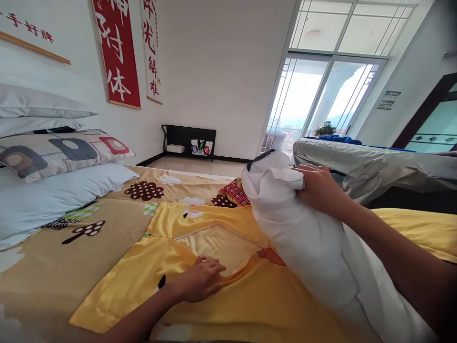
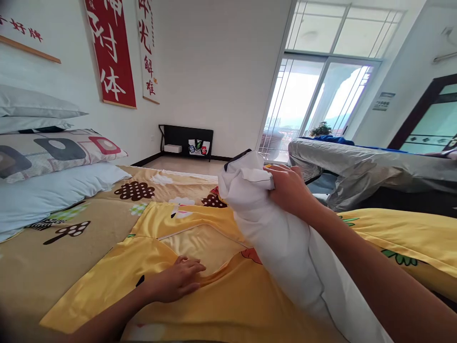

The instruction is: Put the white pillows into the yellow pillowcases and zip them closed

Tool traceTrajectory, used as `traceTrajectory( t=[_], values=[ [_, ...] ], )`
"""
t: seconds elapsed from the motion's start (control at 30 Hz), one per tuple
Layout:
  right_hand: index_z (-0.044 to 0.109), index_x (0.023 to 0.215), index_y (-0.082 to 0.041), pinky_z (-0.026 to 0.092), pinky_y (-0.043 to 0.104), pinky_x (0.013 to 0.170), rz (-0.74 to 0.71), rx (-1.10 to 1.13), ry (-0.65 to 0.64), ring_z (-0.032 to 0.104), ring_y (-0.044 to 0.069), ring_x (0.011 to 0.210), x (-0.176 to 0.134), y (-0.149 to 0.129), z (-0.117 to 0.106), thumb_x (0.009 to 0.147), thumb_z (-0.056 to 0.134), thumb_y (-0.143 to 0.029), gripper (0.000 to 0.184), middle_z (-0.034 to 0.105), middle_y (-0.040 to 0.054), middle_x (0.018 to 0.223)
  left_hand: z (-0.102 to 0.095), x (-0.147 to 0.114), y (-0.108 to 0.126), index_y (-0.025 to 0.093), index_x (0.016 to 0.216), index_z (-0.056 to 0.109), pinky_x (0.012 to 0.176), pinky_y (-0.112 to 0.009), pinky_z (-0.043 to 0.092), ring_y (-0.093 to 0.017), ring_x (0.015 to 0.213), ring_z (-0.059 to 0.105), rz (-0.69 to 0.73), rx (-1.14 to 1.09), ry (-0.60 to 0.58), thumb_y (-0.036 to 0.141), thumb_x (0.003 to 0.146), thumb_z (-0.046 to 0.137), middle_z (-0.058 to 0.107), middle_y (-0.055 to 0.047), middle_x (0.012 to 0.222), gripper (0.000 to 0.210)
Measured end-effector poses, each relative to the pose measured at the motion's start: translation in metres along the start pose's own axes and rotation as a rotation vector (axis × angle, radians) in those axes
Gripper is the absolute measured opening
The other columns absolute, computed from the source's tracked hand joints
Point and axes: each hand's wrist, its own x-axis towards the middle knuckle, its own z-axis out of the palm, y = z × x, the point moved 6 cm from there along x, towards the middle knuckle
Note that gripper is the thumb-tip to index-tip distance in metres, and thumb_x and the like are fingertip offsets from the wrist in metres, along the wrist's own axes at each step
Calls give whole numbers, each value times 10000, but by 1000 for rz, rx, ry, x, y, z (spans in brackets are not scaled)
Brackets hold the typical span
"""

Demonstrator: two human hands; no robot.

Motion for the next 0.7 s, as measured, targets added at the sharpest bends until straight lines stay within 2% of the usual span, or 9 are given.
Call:
traceTrajectory(
  t=[0.13,0.33,0.47,0.57,0.7],
  values=[
    [610,805,-190,339,387,786,-40,35,-56,582,267,930,6,-14,22,584,465,-55,297,670,79,914,1,-3,5,219,1060,598,991,-415,369,-234,1009,597,-3,72,-14,302,890,479,649,-69,1044,224],
    [641,889,-168,301,364,839,-82,99,-271,552,247,972,10,-64,88,601,462,-33,365,652,87,931,-2,-8,6,210,967,597,915,-360,398,-210,925,603,-30,78,-36,250,886,431,649,-57,974,189],
    [640,946,-148,287,373,845,-219,117,-444,543,245,974,3,-115,143,654,466,-31,360,645,107,961,-5,-10,5,213,984,598,929,-370,390,-221,959,600,-42,28,-34,243,866,457,656,-53,990,186],
    [651,961,-160,303,347,827,-351,154,-541,561,224,950,-10,-153,182,668,521,-64,335,656,89,960,-10,-11,2,231,995,601,924,-361,397,-228,983,593,-46,-24,10,218,846,475,657,-40,1028,196],
    [673,971,-165,308,354,835,-501,181,-613,572,233,953,-30,-187,215,727,555,-113,276,665,102,940,-15,-15,-9,234,862,612,820,-312,435,-218,888,605,-59,-37,36,172,806,491,671,-22,940,147]
  ],
)
